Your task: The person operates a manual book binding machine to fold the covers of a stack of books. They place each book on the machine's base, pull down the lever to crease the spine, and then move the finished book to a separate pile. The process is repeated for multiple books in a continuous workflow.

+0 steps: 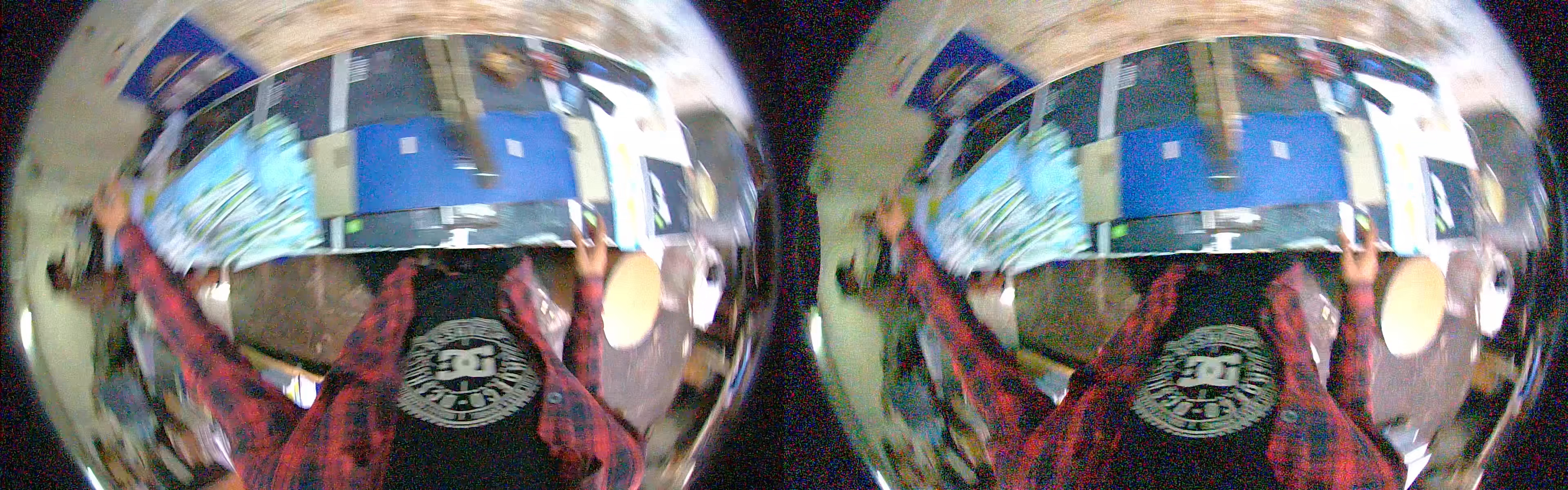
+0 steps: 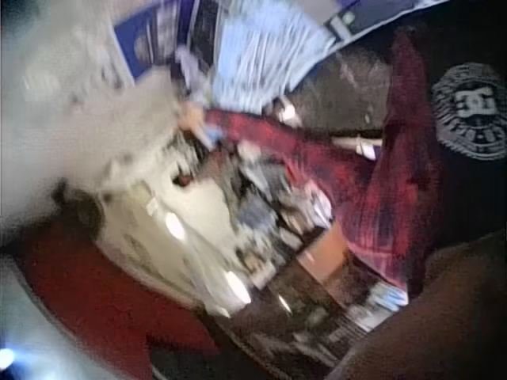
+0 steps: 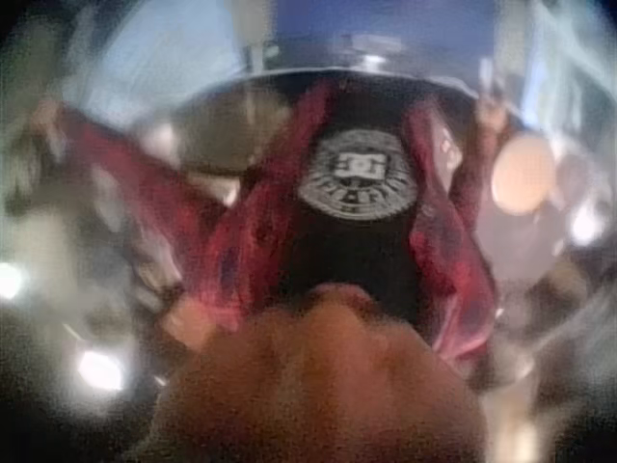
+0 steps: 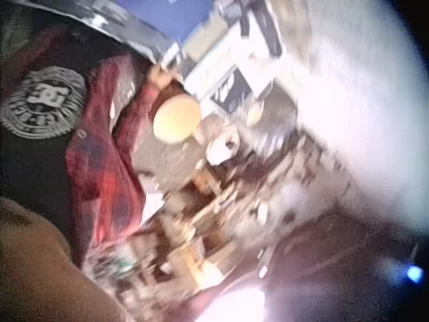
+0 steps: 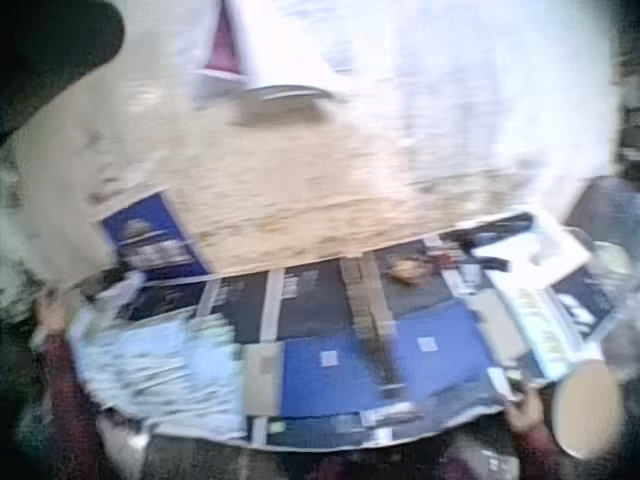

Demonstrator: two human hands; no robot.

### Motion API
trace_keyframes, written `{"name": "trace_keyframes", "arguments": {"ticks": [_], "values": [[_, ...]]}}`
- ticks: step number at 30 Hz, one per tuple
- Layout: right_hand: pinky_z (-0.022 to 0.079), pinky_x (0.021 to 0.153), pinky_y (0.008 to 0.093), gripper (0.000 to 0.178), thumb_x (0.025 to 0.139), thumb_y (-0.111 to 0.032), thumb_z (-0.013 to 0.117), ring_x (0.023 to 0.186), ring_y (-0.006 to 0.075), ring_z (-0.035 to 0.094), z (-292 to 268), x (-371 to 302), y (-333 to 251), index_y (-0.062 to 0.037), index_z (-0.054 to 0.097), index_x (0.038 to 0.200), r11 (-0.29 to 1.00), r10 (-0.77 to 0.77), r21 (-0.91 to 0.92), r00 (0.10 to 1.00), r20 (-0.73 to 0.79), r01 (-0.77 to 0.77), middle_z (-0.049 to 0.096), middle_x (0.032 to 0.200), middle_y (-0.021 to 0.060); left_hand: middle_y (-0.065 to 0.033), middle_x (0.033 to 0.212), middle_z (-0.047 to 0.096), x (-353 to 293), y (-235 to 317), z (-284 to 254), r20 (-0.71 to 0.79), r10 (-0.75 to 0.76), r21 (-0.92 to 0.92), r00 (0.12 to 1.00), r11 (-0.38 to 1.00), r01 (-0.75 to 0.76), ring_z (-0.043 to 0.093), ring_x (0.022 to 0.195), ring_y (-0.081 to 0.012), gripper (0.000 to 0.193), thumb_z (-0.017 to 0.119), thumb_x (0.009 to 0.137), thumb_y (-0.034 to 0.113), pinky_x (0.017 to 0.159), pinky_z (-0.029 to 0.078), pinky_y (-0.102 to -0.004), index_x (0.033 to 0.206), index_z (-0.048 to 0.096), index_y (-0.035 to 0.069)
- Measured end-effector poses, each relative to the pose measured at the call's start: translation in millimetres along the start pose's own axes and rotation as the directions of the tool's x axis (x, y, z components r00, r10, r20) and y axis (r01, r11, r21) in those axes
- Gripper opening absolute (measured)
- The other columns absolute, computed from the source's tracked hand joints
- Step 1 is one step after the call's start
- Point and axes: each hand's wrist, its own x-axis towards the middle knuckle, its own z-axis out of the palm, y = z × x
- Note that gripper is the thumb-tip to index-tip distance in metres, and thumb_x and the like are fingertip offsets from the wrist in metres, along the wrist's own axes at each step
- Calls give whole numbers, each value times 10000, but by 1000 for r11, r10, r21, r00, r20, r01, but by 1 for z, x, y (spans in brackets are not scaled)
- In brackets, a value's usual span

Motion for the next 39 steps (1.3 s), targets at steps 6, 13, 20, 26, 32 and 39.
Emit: {"name": "trace_keyframes", "arguments": {"ticks": [6,13,20,26,32,39], "values": [[446,966,473,812,729,-562,731,1146,390,549,-80,111,53,16,527,1261,828,-96,-551,945,-312,-98,578,1213,248,-239,1170,620,-225,-40,24,-235,-10,-82,972,997,-9,585,1067,-389,512,665,883,364,953,462,-423,1157,607,-64],[413,1005,519,1120,528,-802,707,1223,401,490,-107,163,56,-36,500,1320,543,399,-697,874,-278,-469,487,1341,222,-221,1117,651,-614,-36,-75,709,-389,137,587,894,427,625,1014,-334,415,662,893,254,927,471,-422,1173,605,-47],[404,1035,462,1239,427,-773,782,1240,368,483,-110,184,64,17,455,1323,451,444,-744,847,-292,-493,514,1298,235,-200,1095,663,-705,-2,-162,816,-545,302,194,687,661,633,994,-297,370,648,895,209,912,477,-405,1173,609,-32],[392,1063,447,1308,393,-684,860,1297,321,456,-115,187,49,18,361,1377,437,577,-664,756,-310,-607,477,1368,214,-182,1075,673,-717,-31,-183,729,-655,329,199,589,738,641,978,-265,335,636,898,171,900,482,-389,1173,612,-19],[477,969,423,1253,453,-557,905,1123,303,595,-109,163,44,-56,263,1407,654,582,-355,744,-329,-668,588,1210,227,-143,1015,692,-556,175,-106,693,171,-617,700,642,455,654,913,-227,293,639,879,121,874,490,-363,1145,629,-2],[470,943,415,723,739,-614,684,1095,299,619,-161,112,58,-58,635,1197,815,200,-448,903,-380,-369,627,1161,243,-173,1102,648,-439,417,-205,69,943,-948,327,-40,315,625,1021,-305,500,744,771,102,933,458,-404,1220,554,-11]]}}
